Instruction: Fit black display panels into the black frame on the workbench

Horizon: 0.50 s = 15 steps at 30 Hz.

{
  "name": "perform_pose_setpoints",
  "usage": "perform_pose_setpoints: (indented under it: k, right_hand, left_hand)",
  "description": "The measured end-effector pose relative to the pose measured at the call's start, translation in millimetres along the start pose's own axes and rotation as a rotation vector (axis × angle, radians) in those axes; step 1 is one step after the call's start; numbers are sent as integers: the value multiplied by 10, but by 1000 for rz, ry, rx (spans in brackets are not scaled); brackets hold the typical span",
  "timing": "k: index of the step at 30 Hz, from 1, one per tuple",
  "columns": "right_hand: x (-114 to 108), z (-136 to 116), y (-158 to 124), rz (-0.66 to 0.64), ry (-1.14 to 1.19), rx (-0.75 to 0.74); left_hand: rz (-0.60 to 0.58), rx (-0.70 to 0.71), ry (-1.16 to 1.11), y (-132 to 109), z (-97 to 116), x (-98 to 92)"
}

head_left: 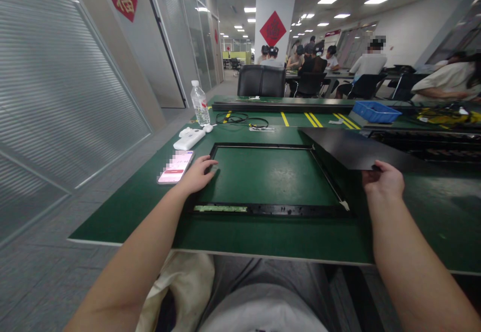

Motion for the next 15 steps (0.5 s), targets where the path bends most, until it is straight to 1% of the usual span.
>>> perform_pose_setpoints:
  k: [2, 4, 7, 9, 12, 15]
  right_hand:
    - [35, 3, -83, -36, 12, 9]
    - [66, 14, -167, -102, 40, 14]
    - [99, 29, -300, -246, 79, 13]
    - [110, 29, -392, -301, 76, 29]
    - [120, 21, -513, -315, -21, 103]
    - [126, 30, -565, -377, -65, 184]
  left_hand:
    - [28, 6, 1, -1, 9, -11]
    - [59, 21, 2, 0, 19, -21]
    - [110, 57, -8, 0, 38, -34]
    - [135, 77, -24, -5, 53, -43]
    - [149, 96, -52, -13, 81, -51]
    - [137, 125, -92, -17, 109, -46]
Point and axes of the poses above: each hand's wrist, its own y-axis towards the middle knuckle, its own x-axis out of the palm, z = x × y, the point moved 1 cm from there along y, towards the middle knuckle, and after that the axes turned 5 degrees about -z, right-handed, at the moved point
